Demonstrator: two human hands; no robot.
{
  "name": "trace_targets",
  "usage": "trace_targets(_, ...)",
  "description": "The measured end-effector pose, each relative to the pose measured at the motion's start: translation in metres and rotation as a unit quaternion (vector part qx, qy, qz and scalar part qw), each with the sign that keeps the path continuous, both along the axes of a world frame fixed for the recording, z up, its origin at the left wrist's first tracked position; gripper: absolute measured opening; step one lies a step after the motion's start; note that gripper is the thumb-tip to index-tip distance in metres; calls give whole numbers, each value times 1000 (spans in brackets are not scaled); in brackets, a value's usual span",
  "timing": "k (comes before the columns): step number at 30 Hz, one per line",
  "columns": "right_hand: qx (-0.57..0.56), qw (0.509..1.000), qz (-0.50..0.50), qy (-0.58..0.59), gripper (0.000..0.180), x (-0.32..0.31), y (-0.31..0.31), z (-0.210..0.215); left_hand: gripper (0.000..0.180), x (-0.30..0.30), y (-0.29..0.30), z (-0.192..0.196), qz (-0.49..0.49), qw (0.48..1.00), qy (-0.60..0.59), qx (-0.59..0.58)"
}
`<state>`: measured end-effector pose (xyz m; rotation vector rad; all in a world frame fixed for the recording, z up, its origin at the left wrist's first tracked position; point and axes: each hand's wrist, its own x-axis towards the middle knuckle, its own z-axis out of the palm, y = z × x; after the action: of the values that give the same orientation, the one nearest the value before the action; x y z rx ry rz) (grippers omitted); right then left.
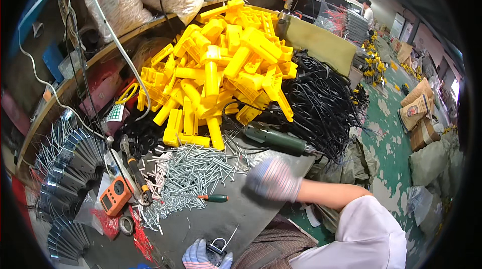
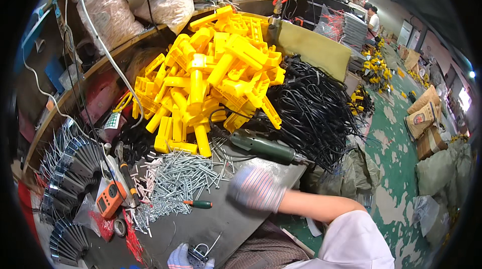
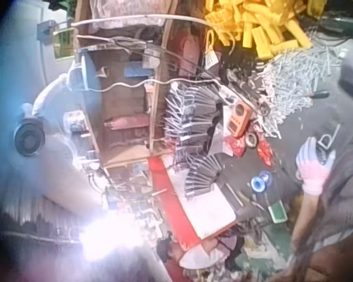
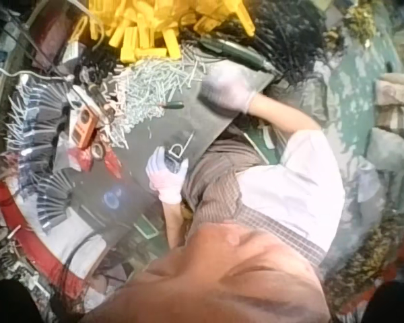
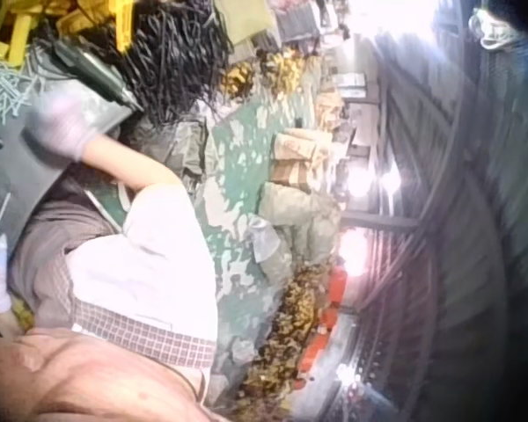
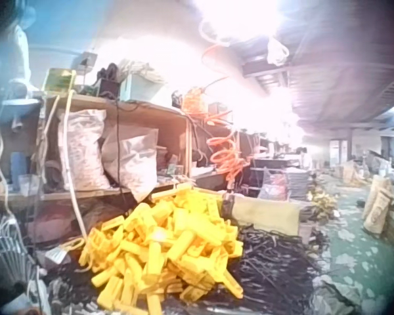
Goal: The person assembles and wires components within yellow plastic housings using a power drill and a soldering iron.
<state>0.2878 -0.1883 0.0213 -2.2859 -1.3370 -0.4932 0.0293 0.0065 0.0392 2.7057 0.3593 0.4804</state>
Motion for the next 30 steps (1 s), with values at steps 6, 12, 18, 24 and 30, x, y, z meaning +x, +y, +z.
trace_targets(6, 132, 927, -345, -66, 50, 105, -27, 53, 77, -1, 4, -8, 10, 1000, -6, 8)
trace_targets(12, 281, 931, -206, -104, 35, 81, -44, 86, 81, 4, 1, 1, -2, 1000, 12, -12)
trace_targets(18, 246, 910, -298, -152, 40, 99, -46, 82, 75, 0, 8, -4, -7, 1000, 11, -20)
trace_targets(24, -26, 936, -327, -129, 35, 104, -50, 52, 73, -1, 2, -4, 5, 1000, 1, -15)
trace_targets(30, 137, 915, -285, -250, 11, 129, -34, 120, 72, 1, 3, -2, 12, 1000, 11, -16)
